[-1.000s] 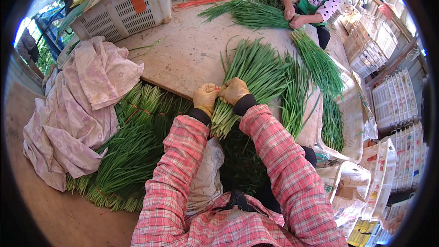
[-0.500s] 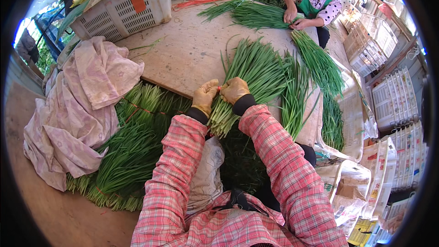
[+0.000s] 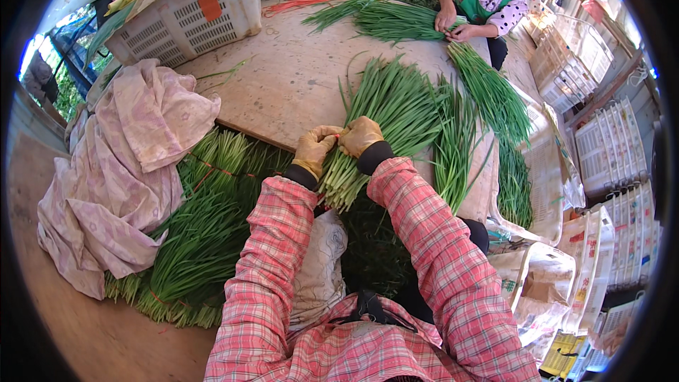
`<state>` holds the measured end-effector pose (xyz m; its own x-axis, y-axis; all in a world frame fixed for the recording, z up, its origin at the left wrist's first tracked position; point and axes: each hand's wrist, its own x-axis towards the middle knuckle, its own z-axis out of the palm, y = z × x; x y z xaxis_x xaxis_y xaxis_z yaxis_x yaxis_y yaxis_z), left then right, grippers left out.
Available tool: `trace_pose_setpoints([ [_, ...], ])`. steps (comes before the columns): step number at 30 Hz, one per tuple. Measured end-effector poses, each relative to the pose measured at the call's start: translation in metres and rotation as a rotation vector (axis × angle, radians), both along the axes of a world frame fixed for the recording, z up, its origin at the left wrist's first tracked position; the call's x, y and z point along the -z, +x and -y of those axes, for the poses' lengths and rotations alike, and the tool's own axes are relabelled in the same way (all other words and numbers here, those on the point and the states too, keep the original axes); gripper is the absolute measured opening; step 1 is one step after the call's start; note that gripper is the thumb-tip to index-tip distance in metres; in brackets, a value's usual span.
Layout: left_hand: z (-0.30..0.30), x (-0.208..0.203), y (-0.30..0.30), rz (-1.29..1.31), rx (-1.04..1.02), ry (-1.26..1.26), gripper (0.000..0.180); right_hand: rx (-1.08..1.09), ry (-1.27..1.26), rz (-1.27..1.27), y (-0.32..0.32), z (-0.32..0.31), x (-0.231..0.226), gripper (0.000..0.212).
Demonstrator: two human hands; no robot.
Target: The person sorts and cleans green onions, removing wilted leaves by hand and bundling them with red ties.
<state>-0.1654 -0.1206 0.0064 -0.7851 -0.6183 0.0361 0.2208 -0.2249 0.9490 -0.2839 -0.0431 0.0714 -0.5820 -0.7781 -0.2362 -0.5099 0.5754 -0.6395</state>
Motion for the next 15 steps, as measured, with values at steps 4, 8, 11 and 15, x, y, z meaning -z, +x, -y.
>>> trace_pose_setpoints([
  [4, -0.002, 0.0, 0.001, -0.01, -0.007, 0.006, 0.015, -0.002, -0.008, -0.038, 0.005, -0.001, -0.005, 0.018],
  [8, -0.007, -0.005, -0.001, 0.023, -0.041, -0.075, 0.015, -0.046, -0.021, -0.096, 0.002, -0.001, 0.001, 0.019],
  [11, -0.008, -0.006, 0.001, 0.04, -0.046, -0.103, 0.015, -0.052, 0.058, -0.105, 0.005, -0.001, -0.006, 0.021],
  [15, -0.012, -0.011, 0.002, 0.075, -0.089, -0.087, 0.016, -0.093, -0.011, -0.172, 0.01, -0.006, -0.014, 0.021],
])
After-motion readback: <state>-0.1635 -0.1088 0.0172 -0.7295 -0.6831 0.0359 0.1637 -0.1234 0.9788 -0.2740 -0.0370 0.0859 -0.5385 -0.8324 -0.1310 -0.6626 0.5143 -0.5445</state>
